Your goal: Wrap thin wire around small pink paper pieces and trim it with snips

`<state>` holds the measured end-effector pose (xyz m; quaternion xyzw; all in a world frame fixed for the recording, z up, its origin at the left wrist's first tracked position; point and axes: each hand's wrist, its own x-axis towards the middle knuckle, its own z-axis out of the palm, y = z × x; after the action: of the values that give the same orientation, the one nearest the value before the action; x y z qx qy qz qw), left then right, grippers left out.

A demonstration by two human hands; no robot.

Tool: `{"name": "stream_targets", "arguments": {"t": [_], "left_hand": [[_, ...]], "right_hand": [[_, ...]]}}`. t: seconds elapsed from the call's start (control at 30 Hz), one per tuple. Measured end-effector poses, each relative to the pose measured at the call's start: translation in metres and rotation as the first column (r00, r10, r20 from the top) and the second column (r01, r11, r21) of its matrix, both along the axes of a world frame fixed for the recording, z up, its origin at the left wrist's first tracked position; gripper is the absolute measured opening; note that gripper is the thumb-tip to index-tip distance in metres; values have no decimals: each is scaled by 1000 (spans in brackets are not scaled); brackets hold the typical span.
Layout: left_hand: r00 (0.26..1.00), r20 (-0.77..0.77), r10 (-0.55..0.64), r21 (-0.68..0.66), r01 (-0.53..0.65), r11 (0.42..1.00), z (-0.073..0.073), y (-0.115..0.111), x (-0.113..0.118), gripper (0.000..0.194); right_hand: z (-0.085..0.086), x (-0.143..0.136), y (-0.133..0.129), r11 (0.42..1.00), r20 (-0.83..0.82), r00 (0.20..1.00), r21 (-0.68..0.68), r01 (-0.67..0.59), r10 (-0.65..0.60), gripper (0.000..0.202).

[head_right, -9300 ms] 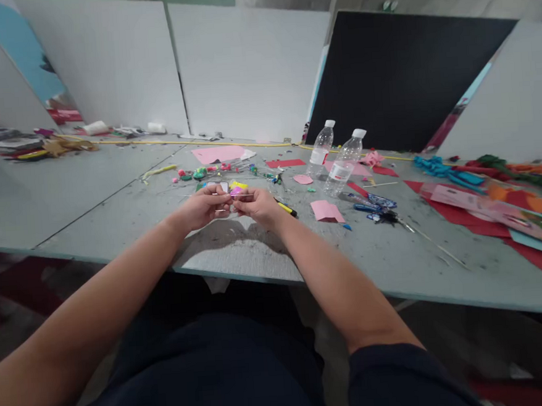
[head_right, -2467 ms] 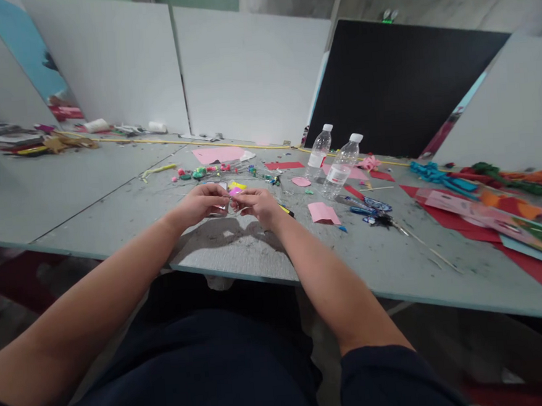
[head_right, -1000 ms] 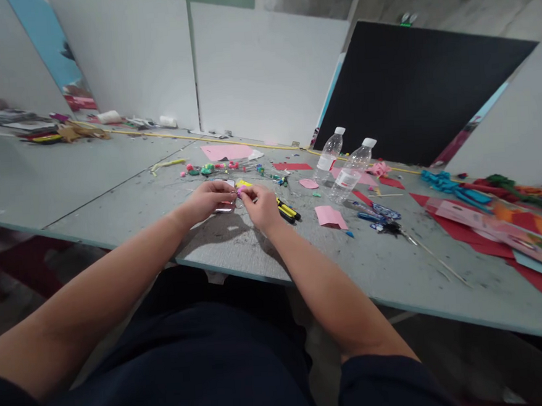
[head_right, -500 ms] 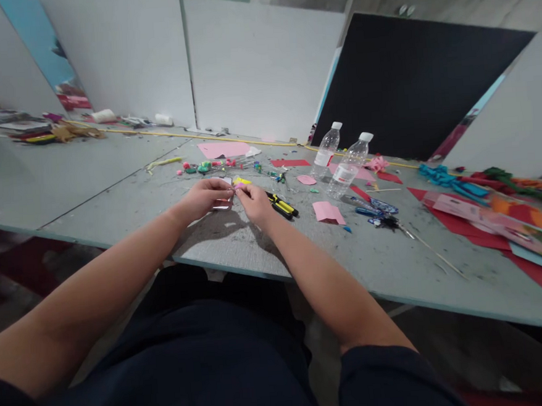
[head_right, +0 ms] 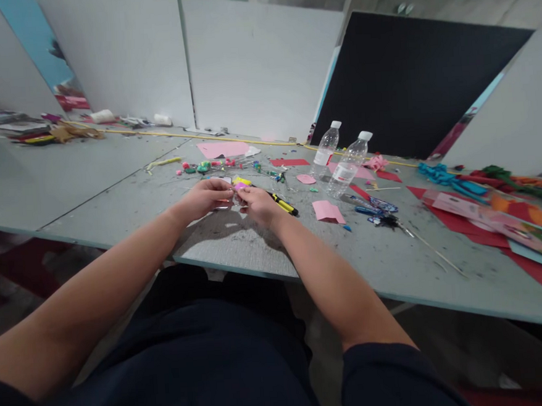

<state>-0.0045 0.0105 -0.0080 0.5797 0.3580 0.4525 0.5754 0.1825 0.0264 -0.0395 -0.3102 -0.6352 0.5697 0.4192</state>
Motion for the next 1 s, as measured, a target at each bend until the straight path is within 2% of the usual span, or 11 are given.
{"name": "stream_targets", "arguments": {"t": [0.07,0.13,0.2,0.3,0.4,0.5,0.57,0.73,0.9,1.0], "left_hand": [[1000,-11,-28,14,28,1000,-1,1,-1,12],[999,-14,-35,18,36,999,-1,1,-1,14],[1000,-7,-11,10,11,1000,0,1,-1,15],[998,5,56,-17,-56,998,2,-1,0,14],[992,25,124,-32,-123,992,4,-2,2,12],[990,32,137,-33,-136,990,5,-4,3,12],[992,32,123,-37,-121,992,5,-5,4,13],[993,30,115,-39,-114,993,5,-5,4,16],[995,28,93,-32,-92,995,5,-5,4,14],[997,45,58,-23,-57,998,4,-4,3,13]], "right_hand": [[0,0,-1,996,-30,997,-35,-77,76,40],[-1,-1,-2,994,-59,993,-42,-104,101,42],[-1,-2,-2,999,-45,998,-9,-38,38,43],[1,-3,-1,978,48,986,144,150,-158,39],[4,-2,-2,889,80,947,376,260,-311,30],[6,0,-5,787,94,926,563,253,-366,28],[5,1,-6,742,104,921,629,231,-375,30],[6,2,-9,702,89,922,677,221,-377,31],[10,1,-15,609,78,884,753,251,-461,25],[11,-2,-17,642,36,884,701,310,-466,28]]}}
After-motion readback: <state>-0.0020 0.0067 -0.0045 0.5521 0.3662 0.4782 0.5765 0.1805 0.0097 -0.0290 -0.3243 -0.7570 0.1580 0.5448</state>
